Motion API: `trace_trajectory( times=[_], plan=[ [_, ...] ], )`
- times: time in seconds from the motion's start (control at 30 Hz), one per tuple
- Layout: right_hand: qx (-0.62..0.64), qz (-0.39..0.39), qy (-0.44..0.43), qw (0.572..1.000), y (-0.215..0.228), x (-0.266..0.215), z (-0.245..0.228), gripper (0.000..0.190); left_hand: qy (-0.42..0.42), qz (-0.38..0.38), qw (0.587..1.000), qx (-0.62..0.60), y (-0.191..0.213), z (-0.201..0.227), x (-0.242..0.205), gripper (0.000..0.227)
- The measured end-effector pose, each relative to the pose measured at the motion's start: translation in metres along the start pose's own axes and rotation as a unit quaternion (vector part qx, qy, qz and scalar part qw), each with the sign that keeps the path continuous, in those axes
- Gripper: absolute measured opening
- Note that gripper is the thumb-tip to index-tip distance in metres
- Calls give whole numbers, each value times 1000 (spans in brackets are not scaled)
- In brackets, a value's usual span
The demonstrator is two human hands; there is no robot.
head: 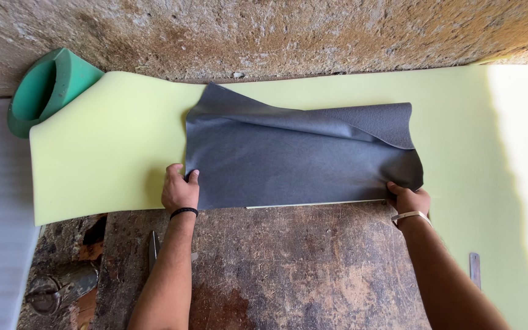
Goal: The person sprays adhesive onto a dark gray fabric sheet, places it onto a light green foam sheet, and smooths it down. They repeat this process with additional sheets, using a spray gun, ruler, and scissors to align and cut the materials.
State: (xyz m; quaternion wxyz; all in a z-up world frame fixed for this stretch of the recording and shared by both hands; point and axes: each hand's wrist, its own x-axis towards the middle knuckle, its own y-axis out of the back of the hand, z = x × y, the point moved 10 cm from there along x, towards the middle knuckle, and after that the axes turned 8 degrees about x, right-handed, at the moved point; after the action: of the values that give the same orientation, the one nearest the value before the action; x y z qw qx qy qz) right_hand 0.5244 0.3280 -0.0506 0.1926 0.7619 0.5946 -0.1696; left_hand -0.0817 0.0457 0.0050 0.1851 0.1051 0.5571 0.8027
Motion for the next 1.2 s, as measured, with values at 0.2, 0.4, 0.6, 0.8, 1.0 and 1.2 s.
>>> trace_trajectory(
  times=[0.2,0.4,0.6,0.8,1.0,1.2],
  plan=[
    [-18,-21,-60,998,-6,4,-4,30,-412,-88,907,29,-64,177,-76,40],
    [-57,-11,-117,991,-4,7,1,25,-400,-203,886,115,-145,318,-67,74],
    [-64,-13,-136,989,-4,12,4,20,-340,-143,918,149,-147,346,-23,85],
    [-47,-26,-155,986,-6,10,6,10,-407,-74,899,146,-151,344,-43,76],
    [-47,-24,-153,987,-11,2,-1,18,-415,-112,882,190,-154,330,-75,75],
    [-48,-35,-135,989,-10,3,-6,26,-410,-135,878,207,-133,320,-106,77]
  ],
)
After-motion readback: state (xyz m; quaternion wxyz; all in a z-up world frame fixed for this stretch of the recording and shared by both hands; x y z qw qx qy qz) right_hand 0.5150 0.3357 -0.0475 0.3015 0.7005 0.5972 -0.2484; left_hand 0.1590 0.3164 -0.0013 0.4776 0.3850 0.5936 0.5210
